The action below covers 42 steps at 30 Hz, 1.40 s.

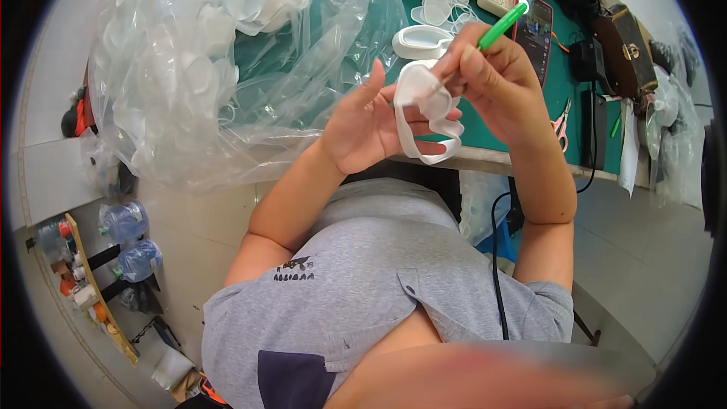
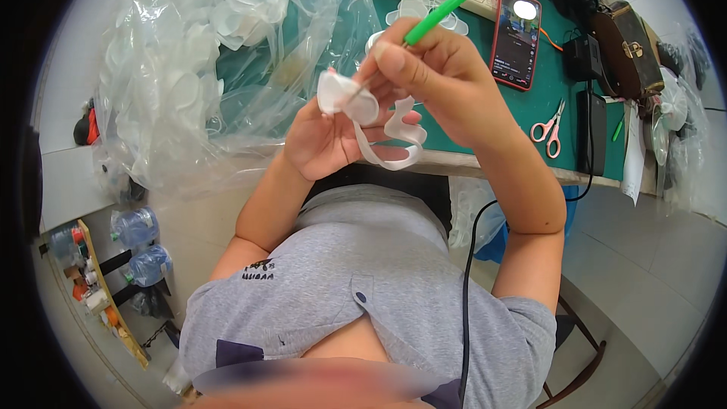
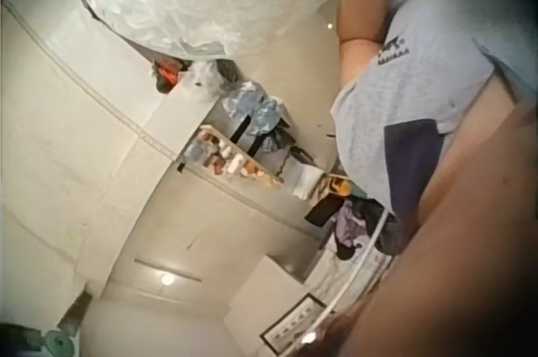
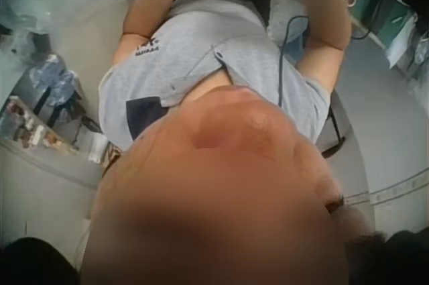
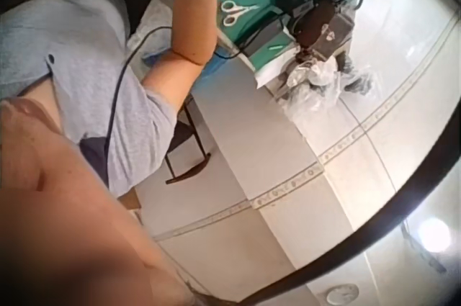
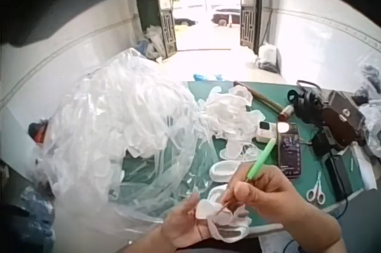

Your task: Trimming and inspecting white plastic goggle frames using a handheld tool at a workbench.

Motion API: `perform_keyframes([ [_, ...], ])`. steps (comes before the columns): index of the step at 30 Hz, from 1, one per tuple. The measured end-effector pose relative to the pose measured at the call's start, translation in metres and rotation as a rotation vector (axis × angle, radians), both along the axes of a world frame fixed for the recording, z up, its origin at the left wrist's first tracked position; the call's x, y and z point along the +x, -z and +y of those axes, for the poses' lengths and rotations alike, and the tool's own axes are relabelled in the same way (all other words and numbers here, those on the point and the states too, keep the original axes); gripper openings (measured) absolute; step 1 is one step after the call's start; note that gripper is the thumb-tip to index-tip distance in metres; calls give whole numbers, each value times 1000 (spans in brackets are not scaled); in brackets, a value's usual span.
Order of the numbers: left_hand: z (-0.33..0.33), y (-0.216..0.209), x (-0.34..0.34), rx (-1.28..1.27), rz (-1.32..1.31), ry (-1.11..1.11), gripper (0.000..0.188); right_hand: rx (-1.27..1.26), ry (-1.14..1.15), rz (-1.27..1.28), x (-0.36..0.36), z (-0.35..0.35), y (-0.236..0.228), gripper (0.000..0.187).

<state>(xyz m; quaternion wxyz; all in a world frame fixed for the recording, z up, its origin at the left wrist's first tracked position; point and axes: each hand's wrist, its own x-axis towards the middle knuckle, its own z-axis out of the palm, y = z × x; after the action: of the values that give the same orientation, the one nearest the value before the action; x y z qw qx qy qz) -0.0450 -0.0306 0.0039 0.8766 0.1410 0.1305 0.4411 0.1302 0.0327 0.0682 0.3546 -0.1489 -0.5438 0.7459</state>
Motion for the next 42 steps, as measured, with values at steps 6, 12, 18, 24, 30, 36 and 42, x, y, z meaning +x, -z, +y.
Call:
perform_keyframes([
  [6, -9, 7, -9, -180, 165, -32, 47, 255, -215, -146, 15, -7, -3, 24],
  [12, -16, -9, -12, -137, 179, -215, 41, 544, 521, -535, 19, -25, -7, 12],
  [18, -21, -6, -9, -138, 120, -244, 36, 1230, 576, -641, -18, -43, 24, 27],
  [24, -24, -5, -2, -84, 124, -248, 36, 1189, 571, -613, -8, -26, 30, 30],
  [30, -24, -6, -5, -76, 111, -243, 39, 1284, 517, -587, -10, -23, 29, 22],
  [36, -33, -1, -17, 55, 227, -427, 45, 415, 867, -258, -2, -7, 24, 5],
  [42, -40, -6, -23, 42, 185, -465, 47, 1191, 594, -445, -25, -19, 6, 20],
])
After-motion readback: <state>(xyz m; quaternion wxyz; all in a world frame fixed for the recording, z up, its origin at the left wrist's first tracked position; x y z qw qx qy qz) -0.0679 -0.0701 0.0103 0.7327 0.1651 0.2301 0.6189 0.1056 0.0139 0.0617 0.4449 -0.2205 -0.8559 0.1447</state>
